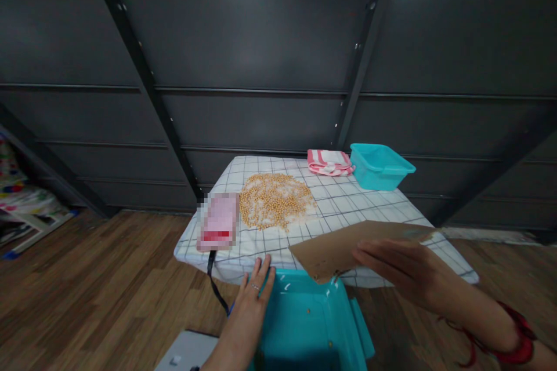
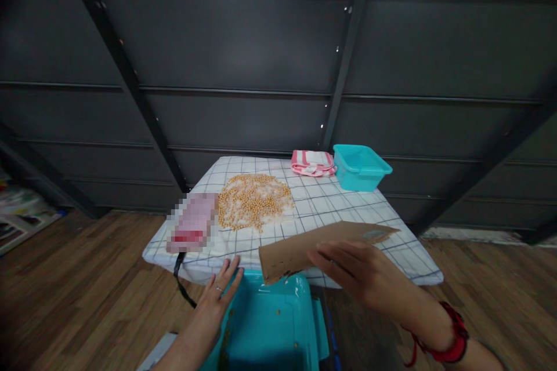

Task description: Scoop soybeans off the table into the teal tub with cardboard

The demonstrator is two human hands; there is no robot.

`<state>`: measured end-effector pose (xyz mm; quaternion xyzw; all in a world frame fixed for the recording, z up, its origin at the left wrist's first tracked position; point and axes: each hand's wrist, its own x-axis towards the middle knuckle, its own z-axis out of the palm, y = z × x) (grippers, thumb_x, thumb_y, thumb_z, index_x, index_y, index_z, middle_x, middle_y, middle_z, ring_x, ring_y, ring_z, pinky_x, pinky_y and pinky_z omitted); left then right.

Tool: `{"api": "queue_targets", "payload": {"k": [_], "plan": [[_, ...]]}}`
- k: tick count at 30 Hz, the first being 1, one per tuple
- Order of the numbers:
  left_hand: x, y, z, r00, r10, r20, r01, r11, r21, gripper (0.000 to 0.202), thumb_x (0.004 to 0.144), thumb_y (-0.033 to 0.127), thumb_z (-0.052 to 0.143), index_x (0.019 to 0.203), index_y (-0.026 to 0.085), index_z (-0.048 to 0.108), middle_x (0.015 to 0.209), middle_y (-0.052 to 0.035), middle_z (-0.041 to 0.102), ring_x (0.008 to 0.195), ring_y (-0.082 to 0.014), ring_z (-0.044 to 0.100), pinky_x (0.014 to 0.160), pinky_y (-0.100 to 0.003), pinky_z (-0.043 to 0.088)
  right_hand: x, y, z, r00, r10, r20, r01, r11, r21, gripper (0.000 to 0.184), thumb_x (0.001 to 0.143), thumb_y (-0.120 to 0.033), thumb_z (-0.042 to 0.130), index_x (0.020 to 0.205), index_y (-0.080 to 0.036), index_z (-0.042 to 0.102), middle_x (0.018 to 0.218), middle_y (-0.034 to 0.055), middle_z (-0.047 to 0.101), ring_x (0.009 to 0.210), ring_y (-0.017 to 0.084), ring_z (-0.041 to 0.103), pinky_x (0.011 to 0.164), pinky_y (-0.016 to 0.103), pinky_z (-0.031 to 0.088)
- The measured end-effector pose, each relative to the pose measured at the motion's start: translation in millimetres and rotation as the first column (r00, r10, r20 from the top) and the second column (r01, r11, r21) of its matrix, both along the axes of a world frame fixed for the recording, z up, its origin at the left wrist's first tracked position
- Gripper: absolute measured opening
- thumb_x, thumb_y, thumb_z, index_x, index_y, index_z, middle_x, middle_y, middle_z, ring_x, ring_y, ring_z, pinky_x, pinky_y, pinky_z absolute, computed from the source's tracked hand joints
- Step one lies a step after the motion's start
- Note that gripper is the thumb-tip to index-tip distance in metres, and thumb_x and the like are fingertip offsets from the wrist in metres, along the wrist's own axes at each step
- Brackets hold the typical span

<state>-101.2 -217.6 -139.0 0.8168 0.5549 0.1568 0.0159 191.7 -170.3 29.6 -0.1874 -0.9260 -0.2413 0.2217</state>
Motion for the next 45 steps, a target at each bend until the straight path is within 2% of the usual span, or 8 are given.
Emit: {"api": "queue_targets", "payload": {"k": [7,14,23,27,30,37,40,45], "plan": [[0,0,2.0,1.000,-0.013,0.010,0.013,1.000,0.005,0.081,0.071,-0.015,0.017,0.133,0.033,-0.007,0.143,-0.0067,0.020,0.130,-0.0225,0.013,0.098,-0.049,0.034,12,-1,-9.0,1.000,-0.016,0.026,0.015,1.000,0.018,0.037,0.086,0.000,0.029,0.111,-0.015,0.052,0.092,0.0036,0.067,0.084,0.013,0.060,0.072,0.024,0.049],[1,1,1.5,1.000,-0.012,0.014,0.012,1.000,0.005,0.079,0.072,-0.014,0.017,0.134,0.031,-0.003,0.143,-0.0068,0.018,0.130,-0.0221,0.010,0.099,-0.048,0.034,8,-4,-1.1,0.999,-0.042,-0.013,0.043,0.998,0.039,0.034,0.087,-0.002,0.029,0.103,-0.016,0.056,0.087,0.0034,0.067,0.078,0.013,0.061,0.068,0.022,0.049],[0,-1,4.8,0.999,-0.019,0.035,0.019,1.000,0.005,0.083,0.070,-0.015,0.018,0.134,0.032,-0.007,0.143,-0.0071,0.016,0.130,-0.0227,0.009,0.099,-0.049,0.033,8,-7,7.2,0.998,-0.054,-0.041,0.055,0.998,0.013,0.032,0.091,-0.008,0.027,0.100,-0.015,0.057,0.086,0.0039,0.067,0.076,0.012,0.061,0.065,0.021,0.050],[1,-1,8.4,0.999,-0.017,0.035,0.017,1.000,0.001,0.085,0.068,-0.015,0.019,0.134,0.033,-0.007,0.144,-0.0057,0.017,0.130,-0.0220,0.009,0.099,-0.048,0.032,8,-8,5.3,0.999,-0.031,-0.026,0.031,0.999,0.008,0.034,0.089,-0.003,0.029,0.102,-0.017,0.056,0.086,0.0024,0.067,0.078,0.013,0.061,0.067,0.022,0.049],[0,0,5.7,1.000,-0.015,0.019,0.015,1.000,0.011,0.085,0.068,-0.016,0.020,0.133,0.032,-0.008,0.143,-0.0072,0.018,0.129,-0.0229,0.010,0.098,-0.049,0.033,6,-4,1.4,0.999,-0.022,-0.027,0.023,1.000,0.005,0.036,0.086,0.000,0.029,0.105,-0.017,0.055,0.087,0.0027,0.067,0.078,0.013,0.061,0.067,0.022,0.049],[0,0,-1.5,1.000,0.005,-0.011,-0.005,1.000,0.017,0.087,0.068,-0.017,0.020,0.133,0.033,-0.007,0.142,-0.0083,0.020,0.129,-0.0231,0.013,0.099,-0.049,0.031,5,22,-12.8,0.997,-0.076,0.003,0.076,0.991,-0.115,0.034,0.088,-0.005,0.028,0.110,-0.017,0.052,0.093,0.0047,0.066,0.080,0.013,0.061,0.067,0.024,0.051],[1,0,0.0,1.000,0.011,-0.018,-0.011,1.000,0.007,0.087,0.066,-0.018,0.019,0.132,0.034,-0.008,0.142,-0.0074,0.020,0.129,-0.0224,0.014,0.099,-0.048,0.032,4,32,-17.1,0.995,-0.101,-0.024,0.099,0.991,-0.096,0.039,0.085,-0.001,0.028,0.109,-0.017,0.053,0.095,0.0045,0.066,0.084,0.014,0.061,0.071,0.026,0.051],[2,0,2.6,1.000,0.014,-0.017,-0.014,1.000,-0.014,0.084,0.068,-0.017,0.018,0.131,0.033,-0.006,0.142,-0.0071,0.020,0.128,-0.0232,0.014,0.099,-0.049,0.032,-2,23,-9.5,0.997,-0.061,-0.038,0.055,0.987,-0.154,0.036,0.085,-0.001,0.032,0.109,-0.017,0.054,0.094,0.0041,0.066,0.082,0.013,0.061,0.069,0.024,0.051]]}}
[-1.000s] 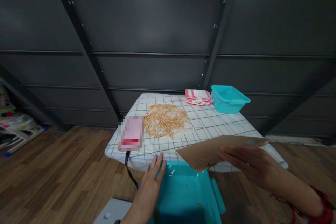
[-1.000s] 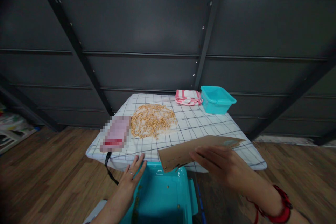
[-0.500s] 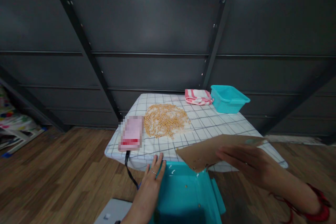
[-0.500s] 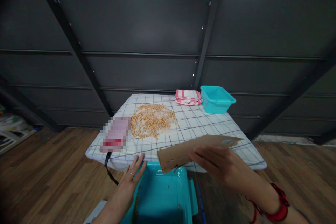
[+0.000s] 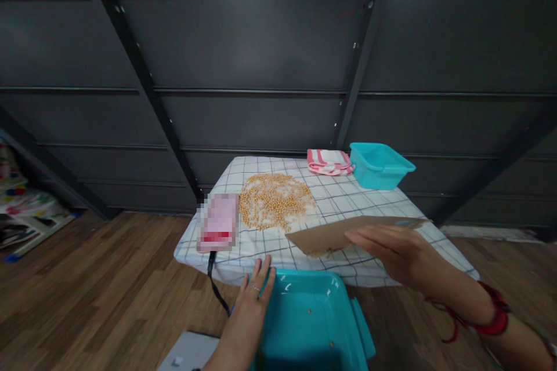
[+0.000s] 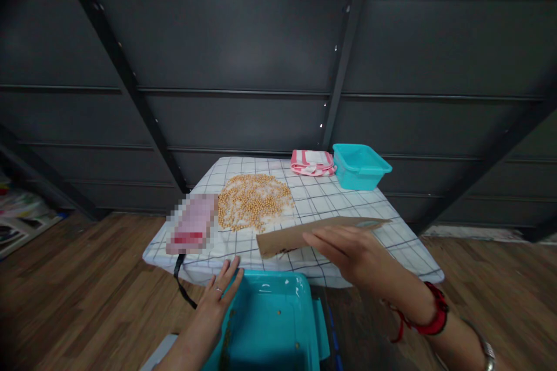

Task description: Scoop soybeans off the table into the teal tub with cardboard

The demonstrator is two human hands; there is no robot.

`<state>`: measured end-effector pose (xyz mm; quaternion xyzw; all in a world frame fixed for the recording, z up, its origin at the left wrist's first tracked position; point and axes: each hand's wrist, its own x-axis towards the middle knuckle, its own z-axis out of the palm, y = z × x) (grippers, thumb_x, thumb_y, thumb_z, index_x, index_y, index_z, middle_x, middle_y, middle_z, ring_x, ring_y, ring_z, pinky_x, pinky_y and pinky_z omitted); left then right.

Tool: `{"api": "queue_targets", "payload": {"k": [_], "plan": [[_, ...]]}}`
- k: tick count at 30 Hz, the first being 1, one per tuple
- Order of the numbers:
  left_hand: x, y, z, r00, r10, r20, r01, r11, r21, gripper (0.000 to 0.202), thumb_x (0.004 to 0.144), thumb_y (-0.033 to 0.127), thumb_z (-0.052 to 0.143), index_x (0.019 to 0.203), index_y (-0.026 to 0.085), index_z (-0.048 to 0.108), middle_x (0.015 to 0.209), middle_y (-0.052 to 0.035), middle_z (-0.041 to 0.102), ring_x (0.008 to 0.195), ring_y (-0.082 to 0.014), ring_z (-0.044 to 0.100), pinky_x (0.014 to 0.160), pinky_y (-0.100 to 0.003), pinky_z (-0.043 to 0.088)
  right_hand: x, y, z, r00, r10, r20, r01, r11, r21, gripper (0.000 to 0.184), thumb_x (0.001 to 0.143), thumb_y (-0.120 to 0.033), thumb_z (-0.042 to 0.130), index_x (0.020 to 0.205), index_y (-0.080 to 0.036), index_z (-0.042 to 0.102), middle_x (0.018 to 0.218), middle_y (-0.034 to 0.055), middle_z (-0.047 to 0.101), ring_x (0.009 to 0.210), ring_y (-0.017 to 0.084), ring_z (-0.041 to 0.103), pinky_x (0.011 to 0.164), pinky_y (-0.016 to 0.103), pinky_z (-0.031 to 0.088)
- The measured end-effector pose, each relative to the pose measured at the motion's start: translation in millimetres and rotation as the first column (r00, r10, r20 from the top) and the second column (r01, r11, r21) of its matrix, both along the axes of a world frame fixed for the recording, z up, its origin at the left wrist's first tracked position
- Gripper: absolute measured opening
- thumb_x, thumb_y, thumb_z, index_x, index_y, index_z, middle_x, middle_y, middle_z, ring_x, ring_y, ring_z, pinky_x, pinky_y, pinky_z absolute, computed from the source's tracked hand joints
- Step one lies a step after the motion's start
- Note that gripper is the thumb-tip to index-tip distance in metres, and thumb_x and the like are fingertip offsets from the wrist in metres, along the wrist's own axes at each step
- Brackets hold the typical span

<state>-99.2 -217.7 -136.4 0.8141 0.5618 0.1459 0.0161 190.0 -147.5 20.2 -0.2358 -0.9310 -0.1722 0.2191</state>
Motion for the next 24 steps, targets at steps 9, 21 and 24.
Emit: {"api": "queue_targets", "payload": {"k": [9,21,24], "plan": [[-1,1,-4.3,1.000,-0.002,0.000,0.002,1.000,0.018,0.087,0.067,-0.018,0.019,0.131,0.033,-0.009,0.141,-0.0090,0.021,0.128,-0.0250,0.013,0.097,-0.051,0.033,1,-16,2.5,0.996,0.042,0.084,-0.053,0.990,0.129,0.038,0.086,0.001,0.025,0.109,-0.013,0.051,0.092,0.0051,0.066,0.081,0.014,0.061,0.069,0.024,0.049],[-1,3,-4.8,1.000,-0.015,0.026,0.014,0.999,0.030,0.086,0.068,-0.017,0.020,0.133,0.033,-0.007,0.142,-0.0071,0.018,0.128,-0.0224,0.011,0.098,-0.048,0.032,0,-23,-0.5,0.989,0.025,0.145,-0.053,0.979,0.196,0.039,0.083,0.001,0.030,0.114,-0.013,0.050,0.097,0.0050,0.065,0.087,0.014,0.059,0.074,0.025,0.050],[-1,3,-5.0,1.000,-0.010,0.029,0.009,1.000,0.028,0.084,0.070,-0.016,0.020,0.133,0.033,-0.006,0.141,-0.0071,0.019,0.128,-0.0221,0.013,0.098,-0.048,0.032,-4,-17,-3.8,0.989,0.013,0.149,-0.044,0.976,0.211,0.038,0.082,0.002,0.031,0.113,-0.011,0.050,0.097,0.0066,0.065,0.087,0.016,0.060,0.071,0.028,0.051]]}}
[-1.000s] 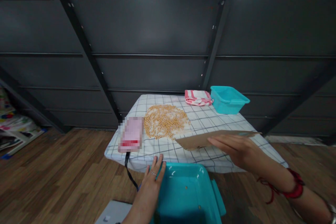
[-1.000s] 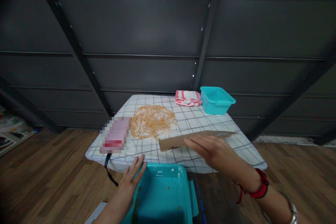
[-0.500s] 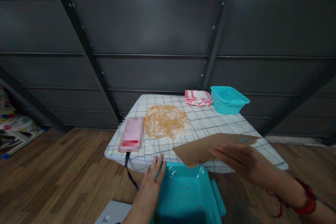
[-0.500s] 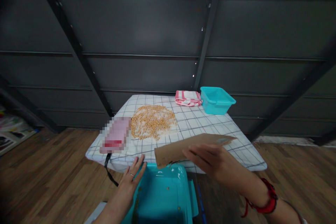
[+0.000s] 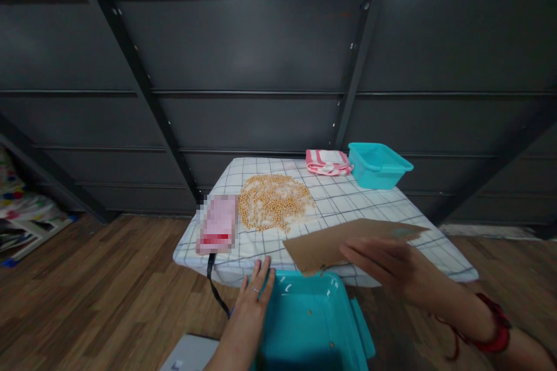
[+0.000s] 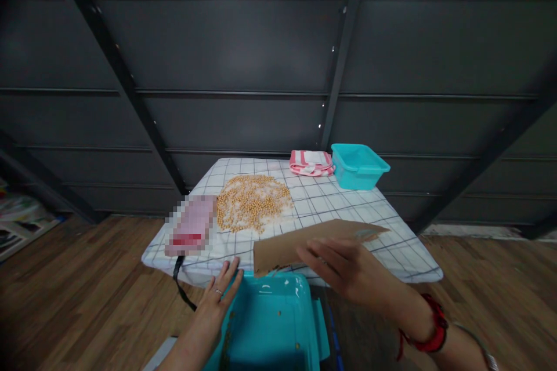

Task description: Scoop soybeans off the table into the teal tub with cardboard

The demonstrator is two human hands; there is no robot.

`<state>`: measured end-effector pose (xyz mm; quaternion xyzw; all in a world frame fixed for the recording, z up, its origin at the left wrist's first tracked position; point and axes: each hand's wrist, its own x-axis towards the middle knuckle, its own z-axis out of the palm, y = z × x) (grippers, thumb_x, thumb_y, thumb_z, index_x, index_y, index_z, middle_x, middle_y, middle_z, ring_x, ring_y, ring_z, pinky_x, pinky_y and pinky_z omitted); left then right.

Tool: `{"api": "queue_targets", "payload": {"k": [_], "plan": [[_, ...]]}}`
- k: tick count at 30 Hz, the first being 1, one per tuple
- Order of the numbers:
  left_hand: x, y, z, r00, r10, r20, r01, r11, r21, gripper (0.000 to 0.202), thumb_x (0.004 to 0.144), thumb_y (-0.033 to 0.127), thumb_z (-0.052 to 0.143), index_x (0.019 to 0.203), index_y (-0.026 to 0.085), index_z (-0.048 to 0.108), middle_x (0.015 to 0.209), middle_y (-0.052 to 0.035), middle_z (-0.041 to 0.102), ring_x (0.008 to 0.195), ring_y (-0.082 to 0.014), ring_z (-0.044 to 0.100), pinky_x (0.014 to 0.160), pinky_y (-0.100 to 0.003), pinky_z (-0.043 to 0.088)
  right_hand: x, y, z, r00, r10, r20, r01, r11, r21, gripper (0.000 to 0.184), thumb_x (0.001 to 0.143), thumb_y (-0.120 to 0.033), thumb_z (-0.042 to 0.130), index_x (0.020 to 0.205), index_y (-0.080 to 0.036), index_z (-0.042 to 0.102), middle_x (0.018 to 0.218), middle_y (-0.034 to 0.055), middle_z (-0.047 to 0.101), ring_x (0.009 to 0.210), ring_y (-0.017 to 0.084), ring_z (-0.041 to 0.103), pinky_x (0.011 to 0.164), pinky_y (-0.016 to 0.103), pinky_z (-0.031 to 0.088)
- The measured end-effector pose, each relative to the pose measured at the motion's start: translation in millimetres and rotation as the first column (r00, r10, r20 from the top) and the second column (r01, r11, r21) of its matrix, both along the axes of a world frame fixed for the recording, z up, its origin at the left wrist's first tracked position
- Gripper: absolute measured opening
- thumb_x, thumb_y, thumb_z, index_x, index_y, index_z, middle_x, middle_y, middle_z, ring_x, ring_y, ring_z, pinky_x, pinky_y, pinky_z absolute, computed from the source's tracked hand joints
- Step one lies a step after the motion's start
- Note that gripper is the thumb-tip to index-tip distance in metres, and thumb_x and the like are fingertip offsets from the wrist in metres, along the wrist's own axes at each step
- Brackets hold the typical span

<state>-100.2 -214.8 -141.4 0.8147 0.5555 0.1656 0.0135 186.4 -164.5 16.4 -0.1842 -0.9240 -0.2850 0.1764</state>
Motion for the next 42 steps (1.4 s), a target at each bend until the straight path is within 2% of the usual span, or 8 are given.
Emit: {"api": "queue_targets", "payload": {"k": [6,12,19,29,33,38,42], "plan": [[0,-3,5.0,1.000,0.001,0.012,-0.001,1.000,-0.014,0.086,0.068,-0.017,0.021,0.132,0.034,-0.006,0.142,-0.0065,0.019,0.129,-0.0229,0.014,0.099,-0.049,0.031,1,20,-4.1,0.996,-0.059,-0.071,0.048,0.987,-0.154,0.035,0.084,-0.002,0.029,0.107,-0.013,0.053,0.093,0.0075,0.065,0.079,0.014,0.061,0.066,0.025,0.051],[-1,-3,2.8,1.000,0.004,0.015,-0.004,1.000,-0.022,0.088,0.066,-0.018,0.020,0.132,0.035,-0.006,0.142,-0.0056,0.017,0.129,-0.0225,0.013,0.099,-0.050,0.030,13,27,-6.2,0.986,-0.135,-0.099,0.126,0.988,-0.094,0.045,0.077,0.003,0.031,0.110,-0.017,0.054,0.093,0.0052,0.066,0.081,0.014,0.062,0.068,0.027,0.052],[0,-2,1.8,1.000,-0.009,0.002,0.009,1.000,-0.015,0.090,0.064,-0.019,0.019,0.132,0.034,-0.008,0.142,-0.0067,0.016,0.128,-0.0226,0.011,0.098,-0.050,0.030,15,26,-1.4,0.989,-0.102,-0.111,0.087,0.988,-0.129,0.047,0.078,0.003,0.030,0.111,-0.019,0.054,0.094,0.0036,0.067,0.085,0.013,0.062,0.072,0.026,0.053],[2,-2,4.6,1.000,-0.001,0.001,0.001,1.000,-0.016,0.087,0.066,-0.018,0.018,0.131,0.034,-0.008,0.141,-0.0067,0.019,0.128,-0.0226,0.011,0.098,-0.049,0.032,16,44,-7.8,0.991,-0.084,-0.100,0.082,0.996,-0.022,0.042,0.078,0.005,0.030,0.108,-0.013,0.054,0.094,0.0076,0.066,0.084,0.015,0.062,0.072,0.029,0.052],[1,-3,5.2,1.000,0.000,0.001,0.000,1.000,-0.021,0.086,0.068,-0.017,0.019,0.132,0.035,-0.007,0.142,-0.0067,0.019,0.128,-0.0229,0.013,0.098,-0.049,0.033,16,38,-4.2,0.991,-0.104,-0.088,0.103,0.995,-0.014,0.040,0.079,0.004,0.030,0.107,-0.013,0.054,0.093,0.0070,0.066,0.083,0.016,0.062,0.070,0.029,0.053],[0,-2,0.4,1.000,-0.002,-0.015,0.002,1.000,0.006,0.085,0.069,-0.016,0.019,0.131,0.034,-0.011,0.141,-0.0085,0.021,0.128,-0.0244,0.015,0.097,-0.050,0.035,19,26,-1.2,0.994,-0.085,-0.071,0.079,0.994,-0.080,0.043,0.080,0.004,0.028,0.110,-0.016,0.053,0.093,0.0042,0.066,0.081,0.013,0.062,0.070,0.025,0.052],[-1,-2,-1.4,1.000,-0.003,-0.025,0.003,1.000,0.016,0.083,0.071,-0.015,0.020,0.132,0.033,-0.010,0.141,-0.0086,0.023,0.128,-0.0237,0.015,0.098,-0.048,0.034,21,34,-7.1,0.993,-0.089,-0.078,0.085,0.995,-0.053,0.043,0.080,0.004,0.028,0.110,-0.015,0.052,0.094,0.0055,0.066,0.083,0.014,0.062,0.071,0.026,0.052]]}}
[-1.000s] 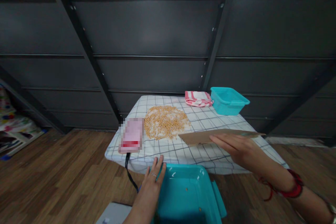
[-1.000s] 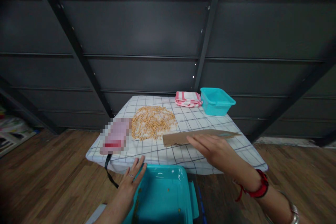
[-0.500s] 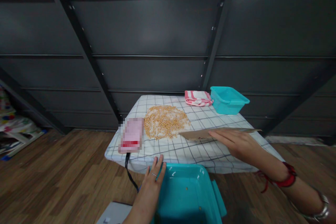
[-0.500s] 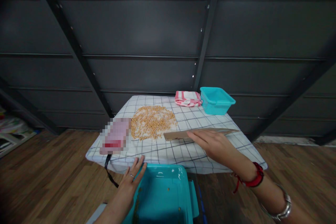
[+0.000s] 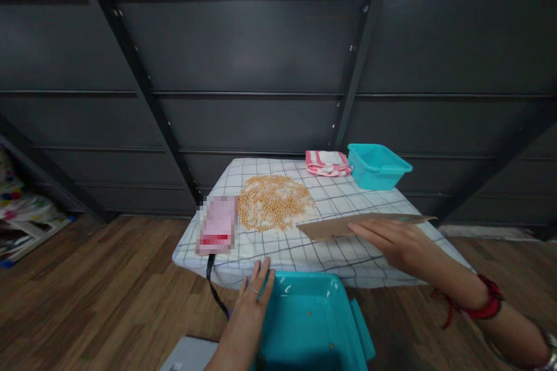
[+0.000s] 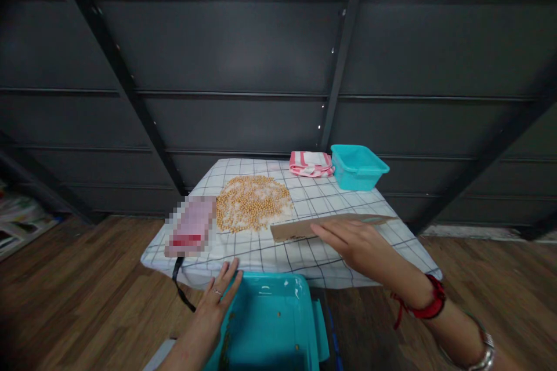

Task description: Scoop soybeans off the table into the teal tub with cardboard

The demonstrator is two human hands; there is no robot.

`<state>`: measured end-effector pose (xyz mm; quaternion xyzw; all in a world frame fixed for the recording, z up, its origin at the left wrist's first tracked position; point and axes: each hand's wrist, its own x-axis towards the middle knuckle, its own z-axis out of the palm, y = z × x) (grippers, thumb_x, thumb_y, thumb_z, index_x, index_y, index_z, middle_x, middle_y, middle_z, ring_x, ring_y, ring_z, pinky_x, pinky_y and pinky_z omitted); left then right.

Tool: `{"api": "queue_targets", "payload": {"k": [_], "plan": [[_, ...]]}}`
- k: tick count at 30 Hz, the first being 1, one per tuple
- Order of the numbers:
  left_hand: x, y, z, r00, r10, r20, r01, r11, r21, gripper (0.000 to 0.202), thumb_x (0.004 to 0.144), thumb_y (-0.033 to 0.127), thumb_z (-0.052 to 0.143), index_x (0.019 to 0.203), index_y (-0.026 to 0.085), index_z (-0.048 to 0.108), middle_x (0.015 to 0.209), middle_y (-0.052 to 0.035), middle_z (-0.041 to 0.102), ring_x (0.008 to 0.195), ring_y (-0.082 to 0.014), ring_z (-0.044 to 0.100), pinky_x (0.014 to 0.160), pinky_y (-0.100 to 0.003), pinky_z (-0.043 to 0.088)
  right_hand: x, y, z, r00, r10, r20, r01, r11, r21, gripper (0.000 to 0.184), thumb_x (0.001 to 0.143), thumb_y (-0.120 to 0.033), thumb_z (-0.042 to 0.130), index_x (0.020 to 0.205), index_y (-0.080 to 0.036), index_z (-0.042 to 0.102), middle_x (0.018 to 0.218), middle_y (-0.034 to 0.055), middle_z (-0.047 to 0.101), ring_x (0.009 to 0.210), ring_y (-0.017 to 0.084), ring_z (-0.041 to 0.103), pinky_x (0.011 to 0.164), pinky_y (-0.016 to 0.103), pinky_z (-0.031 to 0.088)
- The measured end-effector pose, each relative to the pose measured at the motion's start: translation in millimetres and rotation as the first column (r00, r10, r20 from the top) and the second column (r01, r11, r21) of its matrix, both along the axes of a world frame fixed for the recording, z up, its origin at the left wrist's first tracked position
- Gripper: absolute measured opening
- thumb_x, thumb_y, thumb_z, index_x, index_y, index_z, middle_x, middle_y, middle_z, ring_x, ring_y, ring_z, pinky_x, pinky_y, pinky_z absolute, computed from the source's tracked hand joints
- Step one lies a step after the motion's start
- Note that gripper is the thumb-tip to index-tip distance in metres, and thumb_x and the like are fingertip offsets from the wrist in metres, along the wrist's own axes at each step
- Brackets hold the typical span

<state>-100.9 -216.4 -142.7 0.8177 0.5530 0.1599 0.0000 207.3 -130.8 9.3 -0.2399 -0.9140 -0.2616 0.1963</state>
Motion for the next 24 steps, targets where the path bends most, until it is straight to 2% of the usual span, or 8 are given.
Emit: {"api": "queue_targets", "payload": {"k": [4,8,13,17,24], "plan": [[0,-1,3.7,1.000,-0.001,0.002,0.001,1.000,-0.015,0.084,0.070,-0.016,0.019,0.132,0.034,-0.010,0.142,-0.0073,0.020,0.129,-0.0231,0.014,0.098,-0.048,0.034,-1,11,-3.5,1.000,-0.001,0.006,0.001,0.998,0.060,0.040,0.080,0.003,0.030,0.111,-0.012,0.051,0.095,0.0082,0.065,0.086,0.016,0.061,0.074,0.029,0.051],[1,-3,4.9,1.000,0.003,-0.001,-0.003,0.999,-0.038,0.086,0.068,-0.016,0.018,0.132,0.034,-0.009,0.142,-0.0072,0.020,0.129,-0.0231,0.014,0.099,-0.050,0.033,-4,7,-1.2,0.999,-0.013,0.034,0.009,0.994,0.105,0.039,0.081,0.002,0.030,0.109,-0.013,0.052,0.094,0.0084,0.065,0.083,0.016,0.061,0.071,0.028,0.051],[1,-1,1.3,1.000,-0.002,0.005,0.002,1.000,-0.027,0.085,0.069,-0.015,0.018,0.132,0.034,-0.012,0.142,-0.0085,0.022,0.129,-0.0240,0.015,0.097,-0.051,0.034,-5,-4,1.7,1.000,0.014,0.008,-0.014,0.999,0.047,0.034,0.085,-0.004,0.032,0.106,-0.016,0.054,0.095,0.0059,0.065,0.085,0.015,0.061,0.075,0.028,0.051],[0,-1,0.2,1.000,0.000,0.009,0.000,1.000,-0.015,0.087,0.068,-0.017,0.017,0.131,0.035,-0.013,0.141,-0.0080,0.023,0.128,-0.0237,0.015,0.096,-0.051,0.035,-4,-3,-1.9,0.999,0.033,-0.013,-0.032,0.996,0.080,0.032,0.085,-0.004,0.032,0.105,-0.015,0.055,0.095,0.0061,0.066,0.090,0.015,0.060,0.082,0.030,0.049],[1,-1,2.8,1.000,0.004,-0.003,-0.004,1.000,-0.003,0.086,0.069,-0.016,0.019,0.132,0.034,-0.011,0.141,-0.0087,0.021,0.128,-0.0241,0.014,0.097,-0.050,0.034,-8,-4,-9.6,1.000,0.018,0.026,-0.020,0.997,0.069,0.035,0.086,-0.005,0.028,0.104,-0.014,0.056,0.097,0.0078,0.065,0.089,0.016,0.061,0.074,0.028,0.052]]}}
